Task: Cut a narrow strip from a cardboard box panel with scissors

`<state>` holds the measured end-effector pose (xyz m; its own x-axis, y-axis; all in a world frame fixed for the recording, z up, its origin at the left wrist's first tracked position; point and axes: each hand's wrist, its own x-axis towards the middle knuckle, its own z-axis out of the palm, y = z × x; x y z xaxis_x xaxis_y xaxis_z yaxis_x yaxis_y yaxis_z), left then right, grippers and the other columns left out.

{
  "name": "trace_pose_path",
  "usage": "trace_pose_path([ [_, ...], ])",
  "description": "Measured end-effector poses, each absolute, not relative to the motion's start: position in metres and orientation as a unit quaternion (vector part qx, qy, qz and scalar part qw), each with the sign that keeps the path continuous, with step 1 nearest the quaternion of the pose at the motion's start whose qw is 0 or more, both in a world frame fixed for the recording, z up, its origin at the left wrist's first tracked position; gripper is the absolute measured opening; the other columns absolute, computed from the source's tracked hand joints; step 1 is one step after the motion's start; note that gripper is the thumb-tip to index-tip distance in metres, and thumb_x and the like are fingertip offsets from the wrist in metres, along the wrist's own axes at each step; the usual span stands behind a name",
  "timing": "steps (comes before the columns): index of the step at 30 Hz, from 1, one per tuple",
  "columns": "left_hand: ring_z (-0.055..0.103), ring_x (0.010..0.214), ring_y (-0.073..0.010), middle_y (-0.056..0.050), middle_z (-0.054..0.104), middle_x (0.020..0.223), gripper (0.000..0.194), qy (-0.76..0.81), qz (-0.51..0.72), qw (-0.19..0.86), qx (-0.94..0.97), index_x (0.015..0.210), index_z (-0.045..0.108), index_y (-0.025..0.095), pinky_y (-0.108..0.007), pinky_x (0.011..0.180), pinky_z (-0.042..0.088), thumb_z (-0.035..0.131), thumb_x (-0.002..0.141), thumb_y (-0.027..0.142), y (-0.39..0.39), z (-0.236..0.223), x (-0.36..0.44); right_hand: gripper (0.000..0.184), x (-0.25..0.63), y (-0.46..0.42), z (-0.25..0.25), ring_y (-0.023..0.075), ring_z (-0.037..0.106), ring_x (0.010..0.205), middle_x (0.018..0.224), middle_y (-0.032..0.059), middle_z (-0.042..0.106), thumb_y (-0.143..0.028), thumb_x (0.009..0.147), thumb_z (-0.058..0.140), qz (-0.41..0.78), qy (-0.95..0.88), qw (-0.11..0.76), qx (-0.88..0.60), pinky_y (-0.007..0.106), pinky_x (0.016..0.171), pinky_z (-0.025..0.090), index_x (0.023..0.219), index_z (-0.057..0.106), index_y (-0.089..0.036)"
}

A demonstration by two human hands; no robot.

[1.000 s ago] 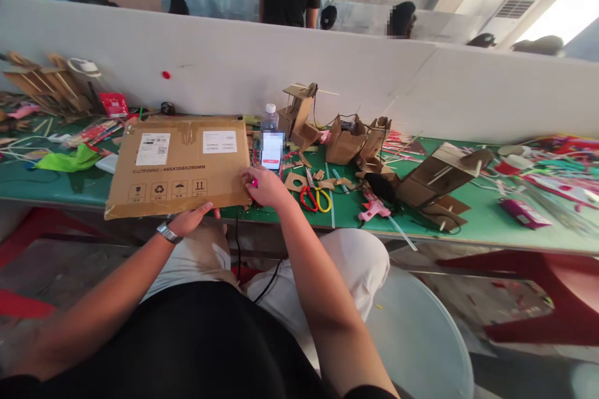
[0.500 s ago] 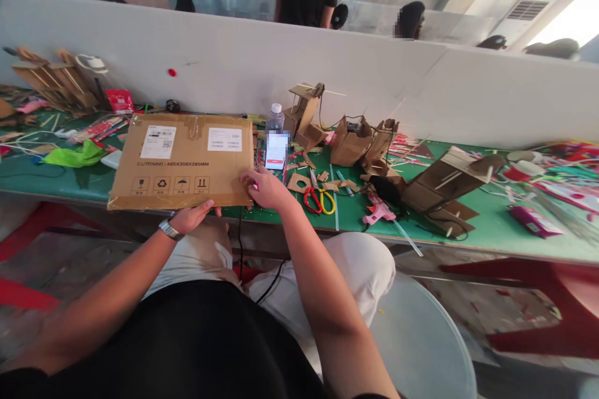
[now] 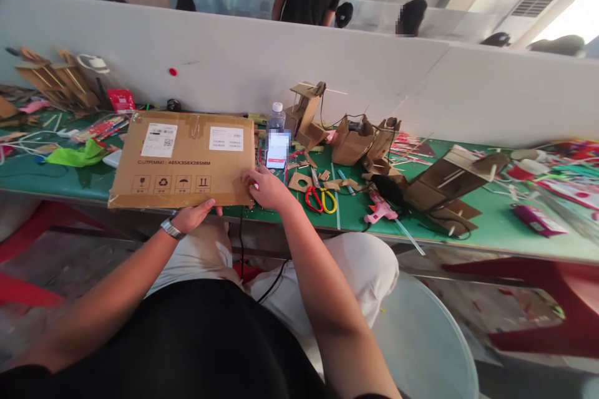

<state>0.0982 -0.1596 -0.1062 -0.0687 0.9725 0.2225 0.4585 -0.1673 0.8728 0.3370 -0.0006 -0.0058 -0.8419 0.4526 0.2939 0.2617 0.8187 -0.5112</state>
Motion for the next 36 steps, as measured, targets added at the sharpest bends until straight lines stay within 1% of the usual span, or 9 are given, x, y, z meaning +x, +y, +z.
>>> trace_pose_path([
  [5, 0.063, 0.129, -0.0299, -0.004, 0.080, 0.119, 0.060, 0.593, 0.428, 0.278, 0.622, 0.080, 0.078, 0.025, -0.046, 0.125, 0.035, 0.041, 0.104, 0.066, -0.162, -0.101, 0.099, 0.021, 0.337, 0.001, -0.007, 0.0244, 0.063, 0.100, 0.105, 0.0082, 0.062, -0.006, 0.084, 0.057, 0.227, -0.930, 0.202, -0.207, 0.036, 0.096, 0.050, 0.094, 0.068, -0.021],
  [11, 0.063, 0.127, -0.0301, -0.004, 0.079, 0.114, 0.060, 0.597, 0.438, 0.264, 0.618, 0.083, 0.077, 0.025, -0.047, 0.124, 0.034, 0.037, 0.106, 0.063, -0.163, -0.099, 0.102, 0.020, 0.331, 0.002, -0.011, 0.0232, 0.063, 0.089, 0.102, 0.0063, 0.067, -0.017, 0.088, 0.059, 0.252, -0.907, 0.232, -0.244, 0.037, 0.084, 0.049, 0.106, 0.057, -0.022],
  [17, 0.064, 0.121, -0.0292, -0.007, 0.078, 0.111, 0.066, 0.593, 0.459, 0.249, 0.613, 0.081, 0.074, 0.023, -0.046, 0.120, 0.039, 0.032, 0.106, 0.068, -0.160, -0.100, 0.105, 0.031, 0.316, 0.006, -0.022, 0.0158, 0.055, 0.071, 0.084, -0.0048, 0.055, -0.028, 0.081, 0.065, 0.437, -0.803, 0.312, -0.258, 0.030, 0.069, 0.047, 0.106, 0.047, -0.026],
  [22, 0.067, 0.112, -0.0301, -0.010, 0.079, 0.108, 0.074, 0.576, 0.468, 0.266, 0.616, 0.084, 0.073, 0.021, -0.047, 0.116, 0.043, 0.027, 0.103, 0.076, -0.159, -0.102, 0.103, 0.036, 0.313, 0.001, -0.012, 0.0126, 0.054, 0.069, 0.084, -0.0064, 0.053, -0.035, 0.079, 0.070, 0.569, -0.716, 0.351, -0.201, 0.025, 0.063, 0.045, 0.101, 0.042, -0.028],
  [26, 0.067, 0.107, -0.0324, -0.011, 0.078, 0.103, 0.079, 0.556, 0.476, 0.288, 0.617, 0.089, 0.074, 0.022, -0.049, 0.108, 0.048, 0.035, 0.092, 0.090, -0.167, -0.101, 0.095, 0.043, 0.327, 0.006, 0.008, 0.0117, 0.057, 0.069, 0.086, -0.0061, 0.057, -0.038, 0.075, 0.077, 0.615, -0.657, 0.388, -0.200, 0.024, 0.063, 0.047, 0.096, 0.040, -0.028],
  [31, 0.066, 0.094, -0.0306, -0.010, 0.074, 0.093, 0.064, 0.539, 0.517, 0.312, 0.587, 0.087, 0.073, 0.022, -0.048, 0.096, 0.051, 0.068, 0.080, 0.085, -0.198, -0.098, 0.079, 0.051, 0.366, 0.032, 0.032, 0.0156, 0.062, 0.067, 0.083, -0.0046, 0.063, -0.037, 0.069, 0.083, 0.633, -0.595, 0.435, -0.236, 0.025, 0.057, 0.048, 0.095, 0.039, -0.030],
  [33, 0.065, 0.089, -0.0290, -0.009, 0.071, 0.091, 0.071, 0.519, 0.552, 0.321, 0.568, 0.093, 0.071, 0.022, -0.047, 0.089, 0.054, 0.072, 0.071, 0.089, -0.215, -0.096, 0.076, 0.049, 0.382, 0.041, 0.038, 0.0174, 0.063, 0.066, 0.083, -0.0033, 0.065, -0.035, 0.070, 0.083, 0.633, -0.592, 0.436, -0.242, 0.027, 0.055, 0.048, 0.095, 0.041, -0.030],
  [34, 0.064, 0.085, -0.0278, -0.008, 0.069, 0.088, 0.077, 0.507, 0.570, 0.326, 0.558, 0.096, 0.069, 0.022, -0.047, 0.084, 0.055, 0.066, 0.070, 0.095, -0.224, -0.094, 0.076, 0.048, 0.388, 0.044, 0.040, 0.0177, 0.063, 0.065, 0.082, -0.0031, 0.065, -0.033, 0.070, 0.083, 0.630, -0.590, 0.443, -0.243, 0.027, 0.055, 0.048, 0.094, 0.042, -0.030],
  [36, 0.060, 0.073, -0.0242, -0.005, 0.062, 0.076, 0.086, 0.480, 0.606, 0.341, 0.534, 0.090, 0.064, 0.023, -0.045, 0.073, 0.054, 0.036, 0.077, 0.103, -0.238, -0.089, 0.077, 0.046, 0.396, 0.049, 0.042, 0.0179, 0.063, 0.064, 0.079, -0.0030, 0.064, -0.032, 0.071, 0.084, 0.620, -0.594, 0.454, -0.240, 0.028, 0.056, 0.048, 0.092, 0.043, -0.029],
])
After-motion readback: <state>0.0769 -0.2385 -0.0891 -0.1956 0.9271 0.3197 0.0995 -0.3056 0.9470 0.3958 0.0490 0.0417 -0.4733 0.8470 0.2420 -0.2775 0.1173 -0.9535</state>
